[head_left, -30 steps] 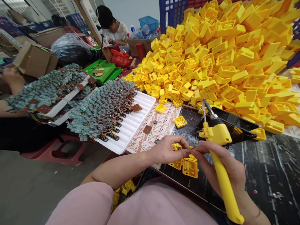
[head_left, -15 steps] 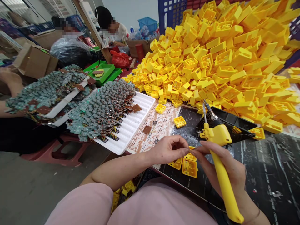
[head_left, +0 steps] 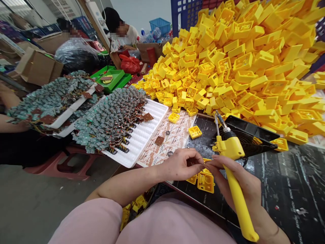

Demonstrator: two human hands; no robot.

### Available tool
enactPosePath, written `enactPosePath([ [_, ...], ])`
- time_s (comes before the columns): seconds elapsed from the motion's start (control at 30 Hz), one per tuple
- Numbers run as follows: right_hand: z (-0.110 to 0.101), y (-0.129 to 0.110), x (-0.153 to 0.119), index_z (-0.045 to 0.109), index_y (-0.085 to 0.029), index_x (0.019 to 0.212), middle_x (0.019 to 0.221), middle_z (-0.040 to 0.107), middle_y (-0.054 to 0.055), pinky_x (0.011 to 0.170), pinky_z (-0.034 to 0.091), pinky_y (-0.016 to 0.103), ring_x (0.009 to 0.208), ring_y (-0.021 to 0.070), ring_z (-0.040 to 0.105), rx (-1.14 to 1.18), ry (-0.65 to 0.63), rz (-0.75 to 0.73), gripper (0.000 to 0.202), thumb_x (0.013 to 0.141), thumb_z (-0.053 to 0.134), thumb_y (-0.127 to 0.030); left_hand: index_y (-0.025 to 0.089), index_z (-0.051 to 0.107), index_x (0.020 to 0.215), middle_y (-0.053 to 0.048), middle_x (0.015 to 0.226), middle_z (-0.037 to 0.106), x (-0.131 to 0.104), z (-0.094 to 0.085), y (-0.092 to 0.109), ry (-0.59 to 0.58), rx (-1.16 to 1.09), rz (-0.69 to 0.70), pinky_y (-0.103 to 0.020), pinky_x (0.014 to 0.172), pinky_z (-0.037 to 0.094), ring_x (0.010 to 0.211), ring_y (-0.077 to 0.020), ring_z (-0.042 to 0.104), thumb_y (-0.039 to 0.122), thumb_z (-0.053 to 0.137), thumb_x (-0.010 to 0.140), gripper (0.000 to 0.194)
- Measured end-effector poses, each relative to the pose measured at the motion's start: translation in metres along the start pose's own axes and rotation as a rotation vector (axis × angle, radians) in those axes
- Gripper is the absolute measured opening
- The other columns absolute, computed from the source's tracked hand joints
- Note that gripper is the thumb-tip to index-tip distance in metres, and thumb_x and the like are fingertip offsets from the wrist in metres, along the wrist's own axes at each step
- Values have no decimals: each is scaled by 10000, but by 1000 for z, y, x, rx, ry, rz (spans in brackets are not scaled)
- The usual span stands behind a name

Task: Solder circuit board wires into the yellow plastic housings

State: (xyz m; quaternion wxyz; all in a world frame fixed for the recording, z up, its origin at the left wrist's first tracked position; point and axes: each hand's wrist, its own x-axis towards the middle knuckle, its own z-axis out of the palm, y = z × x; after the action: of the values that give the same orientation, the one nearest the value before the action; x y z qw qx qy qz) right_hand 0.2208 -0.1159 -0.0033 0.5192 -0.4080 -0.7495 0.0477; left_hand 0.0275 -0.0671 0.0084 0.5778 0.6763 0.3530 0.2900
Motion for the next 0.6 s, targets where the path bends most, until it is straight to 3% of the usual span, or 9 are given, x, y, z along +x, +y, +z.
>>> enactPosePath([
  [0.17, 0, -1, 1, 652, -211, 1203, 913, 783, -13, 791, 621, 143, 711, 101, 764, 8, 0, 9, 288, 947, 740, -112, 142, 668, 803, -30, 782, 652, -1, 1, 1, 25, 103, 117, -198, 605, 432, 616, -80, 526, 303, 673, 898, 187],
  [0.3, -4, 0, 4, 668, -208, 1154, 886, 782, -14, 763, 611, 144, 695, 99, 760, -42, -1, -6, 191, 980, 709, -140, 152, 688, 801, -47, 791, 700, -2, -2, 1, 33, 187, 188, -203, 637, 458, 671, -106, 594, 281, 670, 904, 166],
  [0.5, -28, -3, -2, 714, -240, 1070, 845, 790, -43, 707, 591, 159, 655, 98, 748, -134, -47, 13, 65, 1011, 701, -216, 147, 727, 812, -53, 805, 751, -3, -35, 15, 70, 306, 272, -208, 683, 504, 720, -116, 666, 223, 675, 916, 139],
  [0.6, -46, -5, -18, 724, -247, 1242, 857, 798, -22, 735, 611, 220, 713, 147, 775, -178, -65, 96, 231, 1081, 587, -339, 152, 742, 804, -43, 786, 754, -3, -51, 20, 75, 396, 276, -208, 668, 493, 704, -110, 665, 212, 673, 912, 141],
])
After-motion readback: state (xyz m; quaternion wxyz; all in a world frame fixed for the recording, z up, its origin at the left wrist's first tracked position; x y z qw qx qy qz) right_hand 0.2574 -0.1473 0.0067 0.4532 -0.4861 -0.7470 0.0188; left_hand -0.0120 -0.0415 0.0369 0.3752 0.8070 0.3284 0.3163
